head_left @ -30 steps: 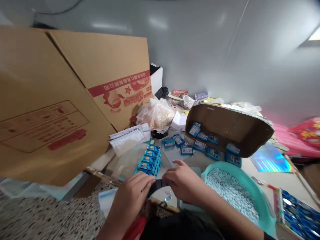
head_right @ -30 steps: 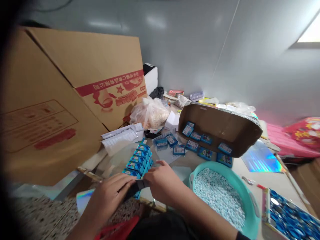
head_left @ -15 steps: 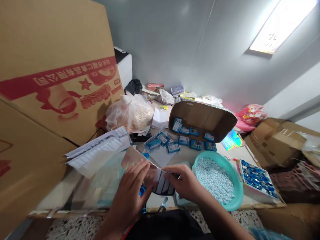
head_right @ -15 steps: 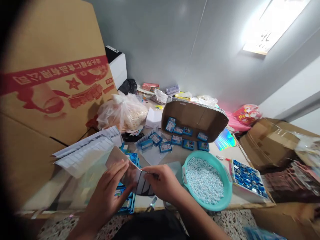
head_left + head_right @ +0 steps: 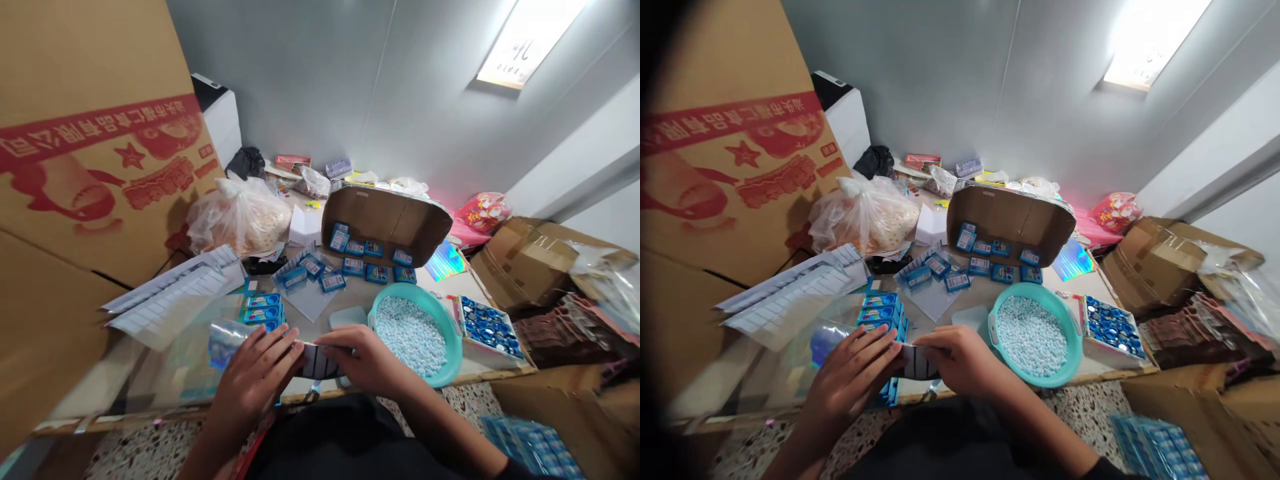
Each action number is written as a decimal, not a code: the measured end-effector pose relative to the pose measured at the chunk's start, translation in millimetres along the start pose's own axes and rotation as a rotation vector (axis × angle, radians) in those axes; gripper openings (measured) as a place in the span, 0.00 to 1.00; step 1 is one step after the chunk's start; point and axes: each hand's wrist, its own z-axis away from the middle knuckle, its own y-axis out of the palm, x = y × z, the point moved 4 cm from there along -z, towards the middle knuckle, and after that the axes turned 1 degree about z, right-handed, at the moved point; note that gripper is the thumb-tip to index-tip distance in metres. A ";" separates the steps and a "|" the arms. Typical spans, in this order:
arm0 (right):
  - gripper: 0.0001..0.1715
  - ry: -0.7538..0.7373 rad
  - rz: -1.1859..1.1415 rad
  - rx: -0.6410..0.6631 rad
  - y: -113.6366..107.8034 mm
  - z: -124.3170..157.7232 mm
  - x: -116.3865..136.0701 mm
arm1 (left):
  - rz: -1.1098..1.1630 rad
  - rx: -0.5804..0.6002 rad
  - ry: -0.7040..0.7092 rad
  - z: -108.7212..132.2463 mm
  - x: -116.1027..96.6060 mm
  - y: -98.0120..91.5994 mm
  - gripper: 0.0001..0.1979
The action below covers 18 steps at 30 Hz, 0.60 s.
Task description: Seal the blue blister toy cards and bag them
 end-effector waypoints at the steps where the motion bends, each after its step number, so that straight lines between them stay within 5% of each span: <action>1: 0.15 0.005 -0.013 0.002 -0.5 2.4 -1.9 | -0.008 -0.022 -0.004 -0.2 -3.8 -0.1 0.22; 5: 0.13 0.080 -0.079 -0.096 -6.7 8.4 -15.7 | 0.070 -0.020 -0.007 -4.4 -16.2 -0.2 0.17; 7: 0.14 0.125 -0.070 -0.208 -14.7 8.8 -30.5 | 0.202 -0.053 -0.135 -3.8 -16.8 -0.5 0.13; 10: 0.18 0.250 0.016 -0.341 -27.5 9.7 -72.7 | 0.437 -0.220 -0.633 12.5 -3.8 1.4 0.04; 13: 0.19 0.451 0.201 -0.382 -33.1 18.1 -130.8 | 0.597 -0.328 -1.116 42.7 10.5 8.4 0.13; 16: 0.16 0.575 0.321 -0.345 -26.9 31.5 -171.5 | 0.707 -0.338 -1.385 65.2 21.3 13.1 0.21; 18: 0.20 0.609 0.402 -0.354 -20.0 35.8 -174.7 | 0.803 -0.369 -1.491 71.3 25.2 13.9 0.24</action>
